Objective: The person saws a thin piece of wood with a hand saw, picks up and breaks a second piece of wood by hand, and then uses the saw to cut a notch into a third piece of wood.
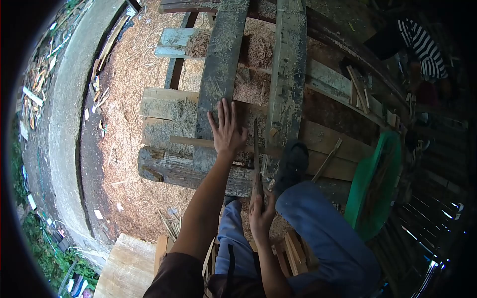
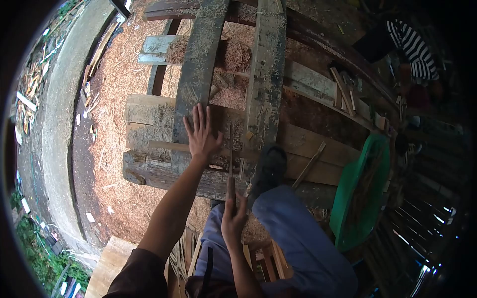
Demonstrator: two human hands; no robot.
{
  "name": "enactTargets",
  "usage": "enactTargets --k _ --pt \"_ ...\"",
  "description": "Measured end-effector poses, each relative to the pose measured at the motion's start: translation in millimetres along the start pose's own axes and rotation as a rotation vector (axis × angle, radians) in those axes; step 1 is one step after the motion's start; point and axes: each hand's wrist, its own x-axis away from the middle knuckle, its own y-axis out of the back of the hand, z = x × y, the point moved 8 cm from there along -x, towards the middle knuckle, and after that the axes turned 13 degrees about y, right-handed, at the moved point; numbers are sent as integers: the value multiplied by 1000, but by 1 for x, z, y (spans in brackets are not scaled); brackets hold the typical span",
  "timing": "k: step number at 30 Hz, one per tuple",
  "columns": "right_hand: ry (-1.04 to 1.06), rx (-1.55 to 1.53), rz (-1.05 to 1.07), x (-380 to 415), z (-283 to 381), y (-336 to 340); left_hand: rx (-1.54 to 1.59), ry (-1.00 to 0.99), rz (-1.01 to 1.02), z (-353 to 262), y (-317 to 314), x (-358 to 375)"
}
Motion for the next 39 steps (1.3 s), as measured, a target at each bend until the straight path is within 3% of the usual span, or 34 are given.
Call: enactTargets --k 6,8,12,15,21,23,24,26,29,32,39 --pt "-113 -54 -37 -9 0 -8 -11 8 37 -1 3 0" --pt "-35 -55 -25 -35 -9 -18 -10 7 37 1 0 1" --pt "22 26 -34 -6 1 -3 30 1 27 2 -2 0" --pt "-148 -146 -59 16 1 -2 5 0 29 -1 0 0" --pt "51 53 -28 -38 -9 -17 28 0 40 0 2 0" --pt "392 232 -82 -20 25 -5 41 6 41 1 3 0" --pt "397 234 -84 -2 27 2 31 7 34 0 2 0" --pt "-9 72 -19 31 -2 8 20 5 23 -1 4 0" --pt "-15 36 -62 -3 13 -2 2 14 62 -1 5 0" --pt "-81 84 -44 -47 -11 -20 1 13 65 1 3 0" --pt "26 10 -123 26 9 7 2 10 55 0 2 2"
